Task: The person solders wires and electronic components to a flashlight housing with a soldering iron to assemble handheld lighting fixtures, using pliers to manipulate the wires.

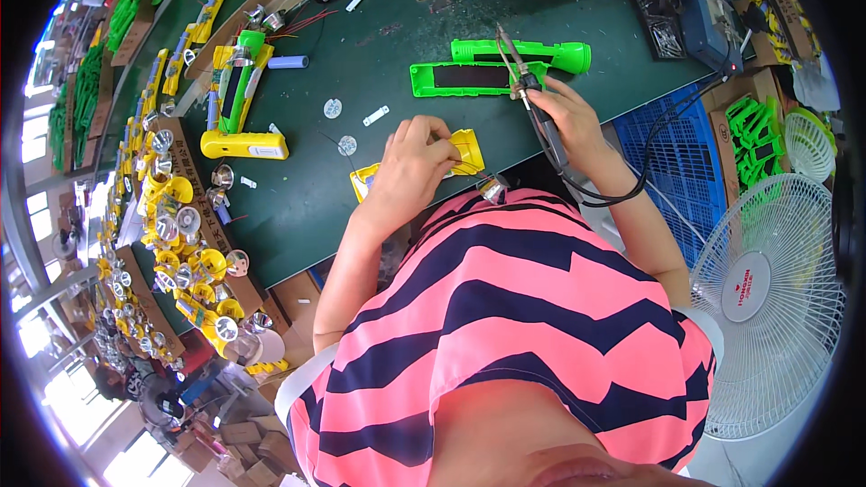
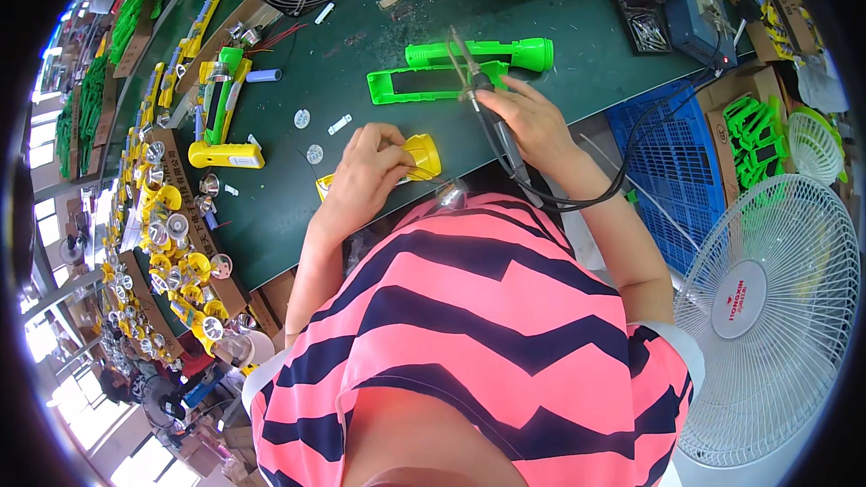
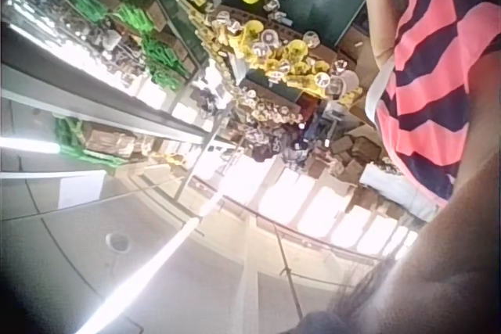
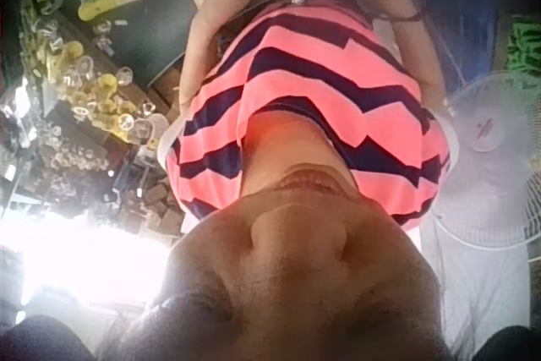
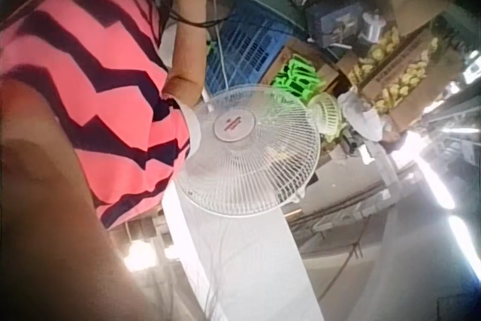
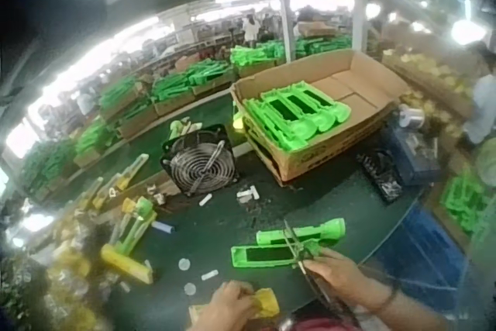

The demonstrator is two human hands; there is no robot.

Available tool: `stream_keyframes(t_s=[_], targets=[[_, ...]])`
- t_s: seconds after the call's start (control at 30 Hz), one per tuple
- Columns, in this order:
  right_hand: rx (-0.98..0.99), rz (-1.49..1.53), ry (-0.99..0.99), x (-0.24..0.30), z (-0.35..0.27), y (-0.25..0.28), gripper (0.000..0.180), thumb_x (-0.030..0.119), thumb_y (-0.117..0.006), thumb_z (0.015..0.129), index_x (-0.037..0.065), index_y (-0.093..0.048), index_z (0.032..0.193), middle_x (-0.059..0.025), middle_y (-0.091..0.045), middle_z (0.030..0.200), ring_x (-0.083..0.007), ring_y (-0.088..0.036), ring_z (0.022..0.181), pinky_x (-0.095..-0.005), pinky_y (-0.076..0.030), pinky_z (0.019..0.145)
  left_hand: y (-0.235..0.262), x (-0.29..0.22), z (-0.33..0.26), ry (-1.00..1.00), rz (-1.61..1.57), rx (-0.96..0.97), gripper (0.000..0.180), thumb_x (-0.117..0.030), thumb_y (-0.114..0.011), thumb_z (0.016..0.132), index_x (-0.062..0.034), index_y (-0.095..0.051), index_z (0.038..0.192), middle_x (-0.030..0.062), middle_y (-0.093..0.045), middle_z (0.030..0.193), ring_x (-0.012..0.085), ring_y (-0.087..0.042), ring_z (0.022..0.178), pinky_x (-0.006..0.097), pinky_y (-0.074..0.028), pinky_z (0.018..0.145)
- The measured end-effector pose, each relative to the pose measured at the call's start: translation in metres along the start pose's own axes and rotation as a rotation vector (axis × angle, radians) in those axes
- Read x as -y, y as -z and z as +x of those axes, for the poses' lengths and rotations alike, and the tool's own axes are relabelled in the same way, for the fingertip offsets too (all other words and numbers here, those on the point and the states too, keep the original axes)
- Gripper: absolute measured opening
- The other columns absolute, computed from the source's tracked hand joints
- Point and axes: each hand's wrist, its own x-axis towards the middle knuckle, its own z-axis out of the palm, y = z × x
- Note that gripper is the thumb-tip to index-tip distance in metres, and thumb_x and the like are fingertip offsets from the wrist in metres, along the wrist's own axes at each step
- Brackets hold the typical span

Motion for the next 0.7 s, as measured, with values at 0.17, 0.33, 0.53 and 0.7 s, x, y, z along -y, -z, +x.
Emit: stream_keyframes(t_s=[0.17,0.33,0.53,0.7], targets=[[0.015,0.074,-0.036,-0.002,0.002,-0.004,0.042,0.009,-0.060,0.076,0.005,-0.044,0.115,-0.0134,-0.061,0.098,-0.0323,-0.060,0.089,-0.0395,-0.048,0.080,-0.006,0.010,-0.007,0.083,-0.303,-0.081,0.008,0.003,-0.056,0.076,-0.0027,-0.058,0.082,0.0092,-0.053,0.103,0.0186,-0.051,0.086,0.030,-0.042,0.073],[0.023,0.134,-0.045,0.002,0.005,-0.006,0.041,0.009,-0.059,0.078,0.005,-0.046,0.116,-0.0143,-0.061,0.098,-0.0322,-0.060,0.089,-0.0359,-0.049,0.074,-0.010,0.005,-0.006,0.350,-1.033,-0.466,0.008,0.006,-0.052,0.081,0.0018,-0.057,0.086,0.0114,-0.059,0.095,0.0145,-0.057,0.080,0.024,-0.044,0.077],[0.205,0.404,-0.428,0.021,0.003,-0.004,0.030,-0.001,-0.064,0.074,0.003,-0.057,0.103,-0.0136,-0.064,0.096,-0.0269,-0.064,0.085,-0.0280,-0.051,0.072,-0.008,0.014,-0.011,0.415,-0.744,-0.776,0.012,0.005,-0.058,0.078,-0.0014,-0.062,0.087,0.0086,-0.061,0.084,0.0152,-0.058,0.076,0.028,-0.046,0.073],[0.040,0.274,-0.130,0.026,0.004,0.004,0.031,-0.001,-0.065,0.071,0.004,-0.056,0.101,-0.0115,-0.065,0.089,-0.0265,-0.065,0.079,-0.0332,-0.050,0.078,0.011,0.015,-0.004,0.069,0.473,-0.411,0.007,-0.004,-0.064,0.070,-0.0051,-0.064,0.077,0.0039,-0.057,0.074,0.0199,-0.053,0.075,0.032,-0.040,0.072]])
